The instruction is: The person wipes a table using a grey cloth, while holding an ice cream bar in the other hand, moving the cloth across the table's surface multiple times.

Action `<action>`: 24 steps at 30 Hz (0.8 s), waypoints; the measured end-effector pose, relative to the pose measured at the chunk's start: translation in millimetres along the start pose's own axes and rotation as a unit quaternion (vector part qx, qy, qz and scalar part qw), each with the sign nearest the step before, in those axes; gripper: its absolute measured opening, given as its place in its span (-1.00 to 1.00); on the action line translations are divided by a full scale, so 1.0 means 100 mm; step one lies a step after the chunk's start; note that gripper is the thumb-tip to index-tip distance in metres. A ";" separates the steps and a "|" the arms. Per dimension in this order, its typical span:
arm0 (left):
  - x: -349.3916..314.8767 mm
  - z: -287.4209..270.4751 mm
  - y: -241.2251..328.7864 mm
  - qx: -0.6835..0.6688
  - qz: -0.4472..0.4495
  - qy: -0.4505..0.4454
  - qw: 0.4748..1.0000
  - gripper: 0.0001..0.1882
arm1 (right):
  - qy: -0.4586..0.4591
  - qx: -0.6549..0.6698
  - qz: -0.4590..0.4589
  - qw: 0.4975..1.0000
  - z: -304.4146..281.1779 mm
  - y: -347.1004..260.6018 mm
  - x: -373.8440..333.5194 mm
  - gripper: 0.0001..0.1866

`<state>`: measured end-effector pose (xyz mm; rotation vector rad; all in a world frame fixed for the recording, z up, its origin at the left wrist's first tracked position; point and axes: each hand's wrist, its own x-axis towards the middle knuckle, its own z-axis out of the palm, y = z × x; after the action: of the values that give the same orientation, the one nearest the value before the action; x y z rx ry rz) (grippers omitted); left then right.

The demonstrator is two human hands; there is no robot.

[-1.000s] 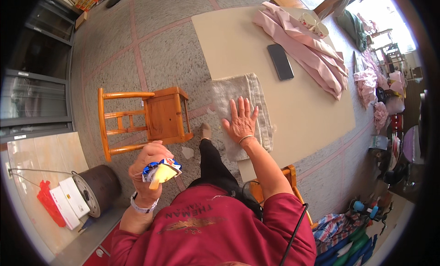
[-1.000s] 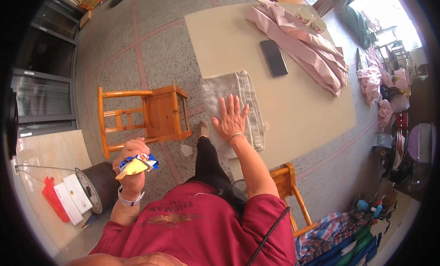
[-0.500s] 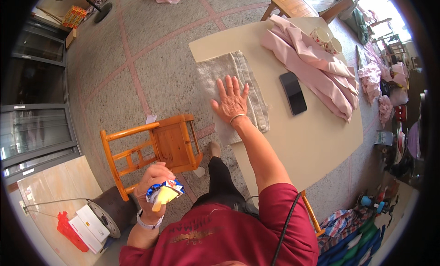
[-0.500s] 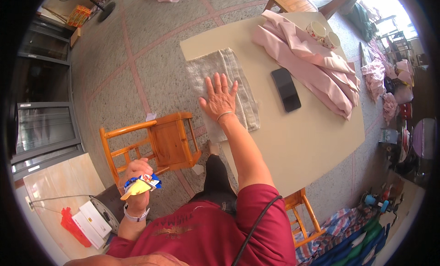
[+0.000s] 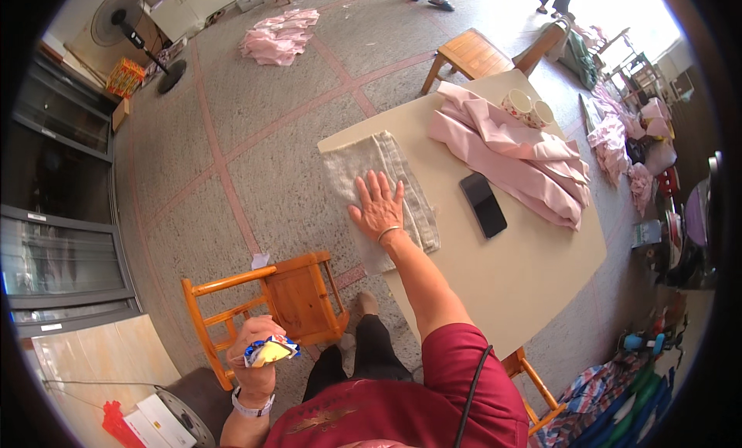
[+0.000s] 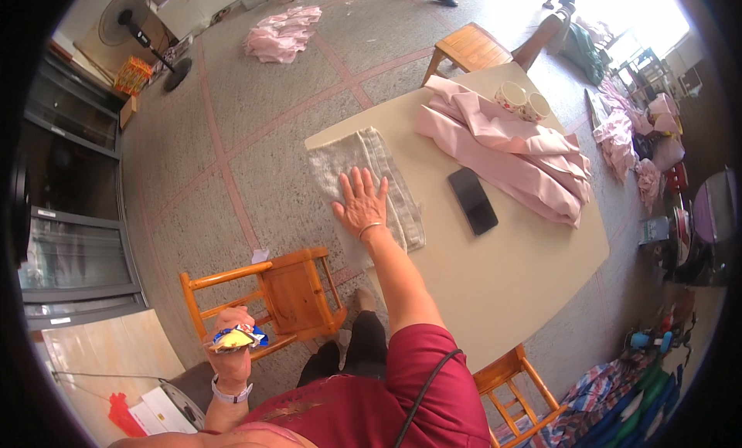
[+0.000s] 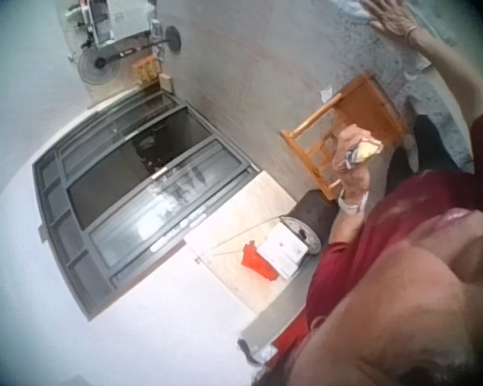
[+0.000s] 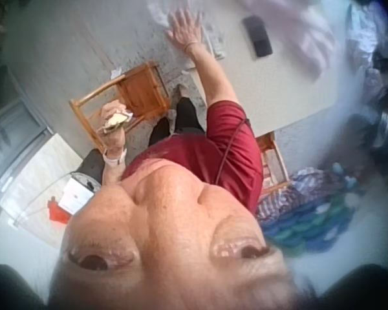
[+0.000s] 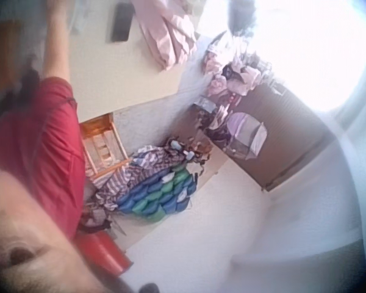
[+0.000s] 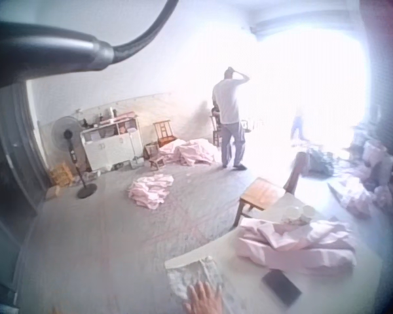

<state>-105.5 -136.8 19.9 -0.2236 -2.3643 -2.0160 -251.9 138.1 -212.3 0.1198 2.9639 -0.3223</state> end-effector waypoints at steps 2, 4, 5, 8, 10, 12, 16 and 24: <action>0.05 -0.01 0.01 -0.012 0.015 -0.024 1.000 -0.86 | 0.007 0.006 0.004 1.000 0.03 0.02 -0.20 -0.25; 0.04 0.00 0.05 -0.036 0.026 -0.049 0.998 -0.84 | 0.004 0.006 0.009 1.000 0.05 0.03 -0.50 -0.25; 0.03 -0.01 0.03 -0.028 0.035 -0.072 0.996 -0.83 | 0.009 0.011 0.016 1.000 0.07 0.05 -0.66 -0.25; -0.02 -0.03 0.03 -0.065 0.058 -0.142 0.986 -0.80 | 0.008 0.021 0.063 0.998 0.14 0.17 -1.23 -0.24; -0.07 -0.02 0.09 -0.067 0.058 -0.162 0.983 -0.77 | 0.041 0.031 0.097 0.994 0.23 0.24 -1.61 -0.23; -0.14 -0.05 0.05 -0.077 0.077 -0.186 0.976 -0.78 | 0.075 0.025 0.124 0.989 0.29 0.30 -1.98 -0.23; -0.35 -0.04 0.06 -0.125 0.052 -0.235 0.963 -0.80 | 0.117 0.024 0.237 0.964 0.44 0.40 -2.87 -0.22; -0.59 0.08 0.17 -0.174 0.024 -0.316 0.932 -0.82 | 0.171 0.006 0.361 0.917 0.71 0.37 -3.95 -0.19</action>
<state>-44.1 -132.0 28.5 -1.0787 -2.2043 -2.6262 151.2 133.9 -222.9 1.3497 2.9572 -0.2249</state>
